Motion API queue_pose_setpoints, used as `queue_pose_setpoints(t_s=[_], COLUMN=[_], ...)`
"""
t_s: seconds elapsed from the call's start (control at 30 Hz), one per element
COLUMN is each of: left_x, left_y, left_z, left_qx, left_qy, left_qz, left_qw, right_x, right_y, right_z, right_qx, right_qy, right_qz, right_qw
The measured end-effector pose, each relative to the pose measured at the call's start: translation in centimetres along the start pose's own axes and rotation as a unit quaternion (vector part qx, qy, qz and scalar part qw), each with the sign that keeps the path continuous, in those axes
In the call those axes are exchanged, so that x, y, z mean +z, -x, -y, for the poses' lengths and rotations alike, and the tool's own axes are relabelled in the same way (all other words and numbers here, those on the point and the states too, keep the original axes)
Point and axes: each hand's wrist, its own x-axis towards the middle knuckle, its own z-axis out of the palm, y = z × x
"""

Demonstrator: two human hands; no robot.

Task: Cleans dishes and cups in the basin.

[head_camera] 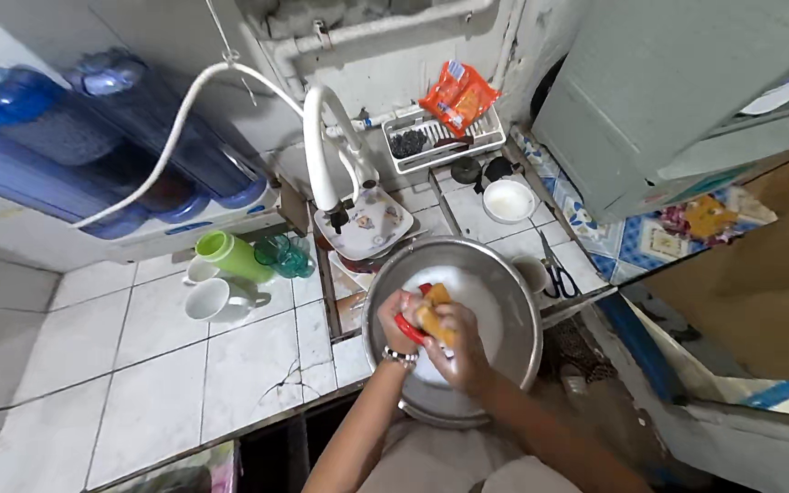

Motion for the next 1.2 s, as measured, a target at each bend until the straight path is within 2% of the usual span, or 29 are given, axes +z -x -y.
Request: queue_pose_setpoints(t_s=[0.07, 0.1, 0.2, 0.23, 0.27, 0.3, 0.4, 0.47, 0.53, 0.57, 0.6, 0.67, 0.7, 0.73, 0.8, 0.87, 0.93, 1.1, 1.17, 1.2], left_x=[0.4, 0.5, 0.7, 0.3, -0.1, -0.7, -2.0, -2.2, -1.9, -1.8, -1.8, -2.0, -2.0, -2.0, -1.8, -1.4, -1.4, -2.5, -3.3, -3.6], left_y=[0.4, 0.2, -1.0, -1.2, -1.2, -1.1, -0.3, 0.8, 1.8, 2.0, 2.0, 1.7, 1.6, 1.6, 2.0, 2.4, 2.7, 2.4, 2.5, 2.6], left_z=[-1.0, -1.2, -0.9, -0.8, -1.0, -1.6, -3.4, -2.4, -0.9, -1.0, -1.4, -3.4, -4.0, -3.9, -3.0, -2.8, -2.6, -3.1, -2.9, -2.9], left_qx=[0.045, 0.089, 0.223, 0.254, 0.273, 0.270, 0.164, 0.165, 0.197, 0.182, 0.125, -0.114, -0.231, -0.316, -0.400, -0.408, -0.403, -0.449, -0.461, -0.461], left_qy=[-0.024, -0.026, -0.039, -0.076, -0.130, -0.183, -0.269, -0.283, -0.290, -0.274, -0.231, -0.040, 0.088, 0.223, 0.428, 0.501, 0.539, 0.496, 0.485, 0.492], left_qz=[-0.035, -0.049, -0.032, 0.000, 0.044, 0.112, 0.343, 0.397, 0.377, 0.371, 0.380, 0.380, 0.329, 0.256, 0.130, 0.076, 0.080, 0.163, 0.191, 0.208], left_qw=[0.998, 0.994, 0.973, 0.964, 0.952, 0.939, 0.885, 0.858, 0.858, 0.868, 0.887, 0.917, 0.911, 0.886, 0.800, 0.760, 0.735, 0.726, 0.718, 0.709], right_x=[-0.1, -0.1, 0.5, 0.7, 0.7, 0.4, -1.3, -1.9, -2.2, -2.2, -2.2, -2.0, -1.8, -1.4, -0.3, 0.5, 0.8, -0.3, -0.4, -0.2], right_y=[-0.5, -1.1, -2.9, -3.4, -4.0, -4.5, -5.3, -5.4, -5.4, -5.5, -5.4, -4.9, -4.4, -3.8, -3.0, -2.7, -2.6, -3.8, -4.4, -4.6], right_z=[0.5, 0.9, 2.1, 2.3, 2.2, 1.7, -0.2, -0.6, -0.8, -0.9, -1.0, -1.1, -1.4, -1.8, -2.9, -3.7, -3.6, -1.4, -1.6, -2.0], right_qx=[0.129, 0.214, 0.390, 0.414, 0.422, 0.419, 0.430, 0.428, 0.414, 0.406, 0.395, 0.348, 0.303, 0.245, 0.139, 0.083, 0.080, 0.199, 0.257, 0.265], right_qy=[-0.089, -0.168, -0.424, -0.464, -0.479, -0.476, -0.401, -0.360, -0.347, -0.340, -0.327, -0.295, -0.277, -0.255, -0.212, -0.181, -0.182, -0.109, -0.150, -0.209], right_qz=[-0.020, -0.020, -0.056, -0.069, -0.078, -0.076, -0.024, -0.008, 0.008, 0.013, 0.014, 0.006, -0.002, -0.016, -0.044, -0.068, -0.076, -0.043, -0.029, -0.036], right_qw=[0.987, 0.962, 0.815, 0.780, 0.766, 0.769, 0.809, 0.829, 0.842, 0.848, 0.858, 0.890, 0.912, 0.935, 0.966, 0.978, 0.977, 0.973, 0.954, 0.941])
